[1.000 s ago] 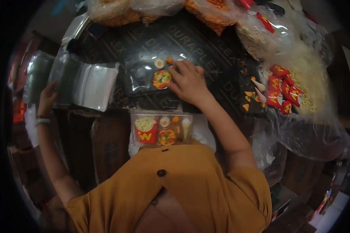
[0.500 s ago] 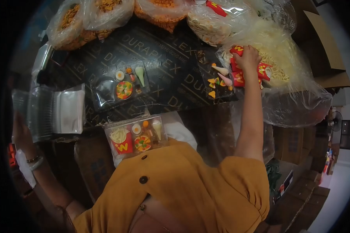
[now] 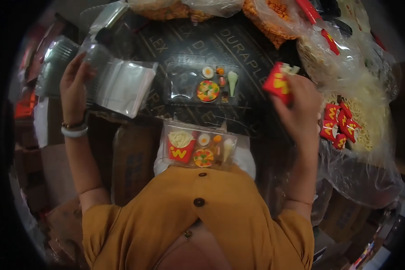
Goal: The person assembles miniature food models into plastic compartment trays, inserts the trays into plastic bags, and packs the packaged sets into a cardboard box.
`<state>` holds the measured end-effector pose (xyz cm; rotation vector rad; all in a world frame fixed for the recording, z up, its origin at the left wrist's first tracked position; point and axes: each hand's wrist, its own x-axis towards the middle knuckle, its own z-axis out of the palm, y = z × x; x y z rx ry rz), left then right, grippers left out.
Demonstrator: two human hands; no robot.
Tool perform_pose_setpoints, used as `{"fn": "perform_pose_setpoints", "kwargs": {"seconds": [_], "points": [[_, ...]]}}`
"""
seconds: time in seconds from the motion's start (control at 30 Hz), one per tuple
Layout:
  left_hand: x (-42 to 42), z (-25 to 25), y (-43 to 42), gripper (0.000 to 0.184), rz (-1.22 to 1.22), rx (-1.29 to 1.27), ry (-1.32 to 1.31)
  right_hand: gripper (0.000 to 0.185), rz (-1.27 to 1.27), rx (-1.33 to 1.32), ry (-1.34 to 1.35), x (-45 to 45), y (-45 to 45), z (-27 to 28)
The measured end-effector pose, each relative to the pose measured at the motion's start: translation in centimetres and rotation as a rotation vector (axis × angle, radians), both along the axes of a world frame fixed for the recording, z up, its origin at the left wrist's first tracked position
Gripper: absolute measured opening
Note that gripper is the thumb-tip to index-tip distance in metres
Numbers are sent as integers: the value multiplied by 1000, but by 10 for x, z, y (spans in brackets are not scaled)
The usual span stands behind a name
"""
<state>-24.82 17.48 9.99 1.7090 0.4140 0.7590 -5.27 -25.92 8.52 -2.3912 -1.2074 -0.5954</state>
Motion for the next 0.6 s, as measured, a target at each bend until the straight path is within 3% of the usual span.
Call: {"fn": "perform_pose_setpoints", "kwargs": {"seconds": [0.07, 0.13, 0.33, 0.4, 0.53, 0.6], "points": [[12, -13, 0, 32, -51, -70, -21, 48, 212, -4, 112, -25, 69, -19], [21, -24, -3, 31, -291, -194, 28, 47, 398, 63, 201, -35, 124, -49], [40, -36, -24, 29, -390, -134, 178, 47, 473, -11, 236, -30, 168, -77], [52, -39, -26, 27, -413, -61, 248, 36, 284, 60, 136, -18, 134, -60], [90, -48, -41, 25, -519, 182, 401, 25, -68, 349, 224, 13, 63, -50], [112, -60, -53, 25, -548, 210, 422, 24, -30, 315, 158, 5, 55, -36]]}}
